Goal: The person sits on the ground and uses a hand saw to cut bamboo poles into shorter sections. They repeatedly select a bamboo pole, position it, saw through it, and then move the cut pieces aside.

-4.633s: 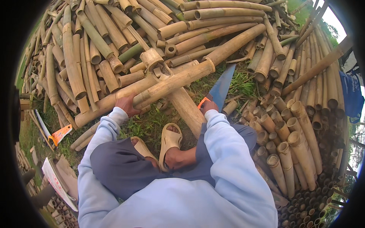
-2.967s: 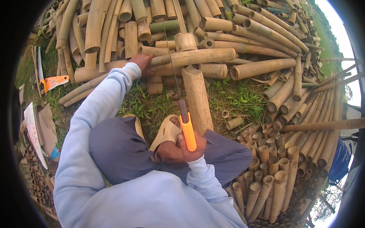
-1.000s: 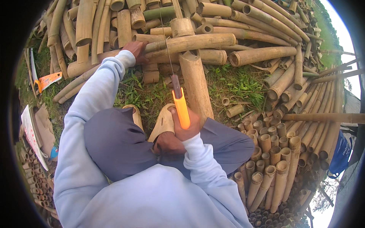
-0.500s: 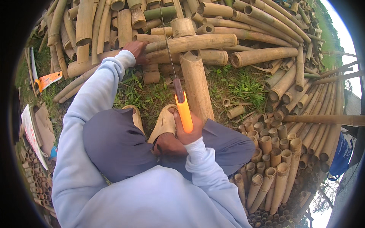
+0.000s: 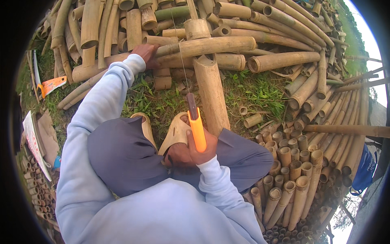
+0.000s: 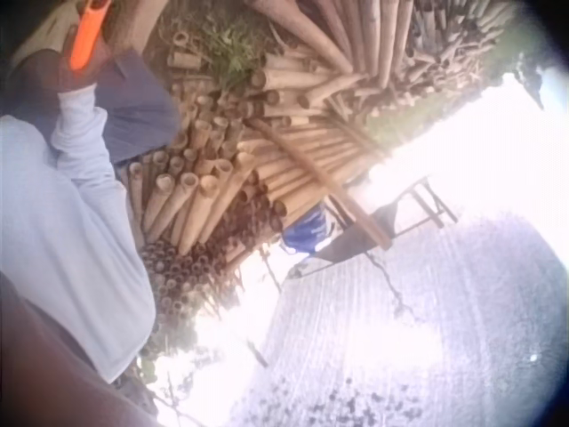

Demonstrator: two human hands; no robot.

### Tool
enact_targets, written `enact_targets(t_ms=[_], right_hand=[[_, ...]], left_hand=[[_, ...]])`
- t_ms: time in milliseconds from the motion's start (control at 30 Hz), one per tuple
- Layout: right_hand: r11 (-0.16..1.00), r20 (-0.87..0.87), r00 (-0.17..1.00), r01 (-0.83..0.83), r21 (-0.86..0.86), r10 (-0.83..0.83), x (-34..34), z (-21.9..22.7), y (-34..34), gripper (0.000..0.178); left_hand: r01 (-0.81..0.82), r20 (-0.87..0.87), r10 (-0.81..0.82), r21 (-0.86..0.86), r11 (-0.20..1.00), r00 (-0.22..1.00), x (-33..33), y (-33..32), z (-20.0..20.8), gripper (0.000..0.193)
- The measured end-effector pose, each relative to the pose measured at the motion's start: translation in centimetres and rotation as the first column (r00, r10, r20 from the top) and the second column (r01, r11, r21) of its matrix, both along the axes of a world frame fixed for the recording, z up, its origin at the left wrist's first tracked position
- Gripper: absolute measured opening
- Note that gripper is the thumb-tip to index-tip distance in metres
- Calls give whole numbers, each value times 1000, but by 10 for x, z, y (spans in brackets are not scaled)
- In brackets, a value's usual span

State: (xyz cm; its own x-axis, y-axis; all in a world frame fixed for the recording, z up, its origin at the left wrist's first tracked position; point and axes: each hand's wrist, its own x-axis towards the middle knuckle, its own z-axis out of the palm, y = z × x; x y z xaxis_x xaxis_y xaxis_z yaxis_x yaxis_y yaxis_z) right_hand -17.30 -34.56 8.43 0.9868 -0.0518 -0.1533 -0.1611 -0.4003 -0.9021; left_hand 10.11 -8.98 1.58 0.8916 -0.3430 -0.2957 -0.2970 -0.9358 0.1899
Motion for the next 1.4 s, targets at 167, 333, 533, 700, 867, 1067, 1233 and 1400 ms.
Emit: enact_targets(t_ms=[167,333,533,700,867,1067,1233,1400], right_hand=[[988,135,990,-19,-151,39,-65,4,-18,30],[999,206,979,20,-41,-11,71,-36,15,16],[991,121,991,-45,-122,60,-65,-1,-26,30],[995,-13,1000,-12,-95,11,0,-10,-16,10],[993,184,982,29,118,-50,80,-36,20,16],[992,-58,998,-24,-121,17,-90,27,-24,26],[997,154,988,-1,-73,13,40,-22,1,12],[1000,49,999,3,-5,-3,22,-12,0,16]], left_hand=[[16,-5,-16,24,1000,1000,-4,-10,-4,56],[82,81,-77,-57,995,994,-1,-16,-3,56],[24,9,-24,0,1000,1000,-2,-4,-2,55],[49,35,-48,-25,998,998,0,-8,-9,58],[34,27,-33,-66,997,999,2,-8,-3,63],[26,7,-26,10,1000,1000,-1,-7,1,55],[36,43,-33,-74,997,999,2,-14,-7,60],[40,29,-38,-66,997,999,-6,-6,-4,65]])
